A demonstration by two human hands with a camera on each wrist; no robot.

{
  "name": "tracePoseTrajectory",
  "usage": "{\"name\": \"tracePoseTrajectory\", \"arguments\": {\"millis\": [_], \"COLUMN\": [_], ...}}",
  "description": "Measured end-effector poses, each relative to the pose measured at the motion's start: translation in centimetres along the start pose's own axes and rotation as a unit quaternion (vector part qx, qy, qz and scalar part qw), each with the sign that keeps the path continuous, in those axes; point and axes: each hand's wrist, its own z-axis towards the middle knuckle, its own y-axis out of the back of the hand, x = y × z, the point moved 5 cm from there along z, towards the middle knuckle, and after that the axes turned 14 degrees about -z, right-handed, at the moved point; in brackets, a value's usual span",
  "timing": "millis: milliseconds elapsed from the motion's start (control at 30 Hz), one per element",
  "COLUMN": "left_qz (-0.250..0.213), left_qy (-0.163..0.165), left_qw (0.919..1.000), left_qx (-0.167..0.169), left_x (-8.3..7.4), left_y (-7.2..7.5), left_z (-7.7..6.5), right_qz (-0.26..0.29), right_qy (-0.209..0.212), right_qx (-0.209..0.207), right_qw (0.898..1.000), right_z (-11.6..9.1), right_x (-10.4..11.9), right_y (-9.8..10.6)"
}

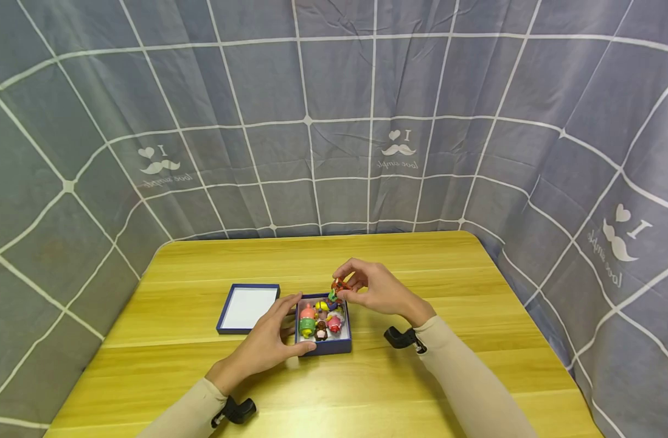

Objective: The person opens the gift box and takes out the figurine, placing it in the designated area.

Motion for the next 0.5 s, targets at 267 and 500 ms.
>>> {"name": "tracePoseTrajectory", "arguments": {"millis": [267,500], "left_qz": [0.017,0.026], "left_qy": [0.000,-0.001], "left_qw": [0.9998,0.9996], "left_qx": [-0.011,-0.013], "left_x": [0.0,0.0], "left_y": [0.1,0.1], "left_z": [0.0,0.1], "right_qz": [-0.004,-0.018], "right_qy": [-0.004,0.001], "right_qx": [-0.025,-0.041], "right_qw": [1.000,0.999], "right_z": [-0.2,-0.5], "right_x": [-0.1,-0.7], "right_y": [0.7,1.1]}}
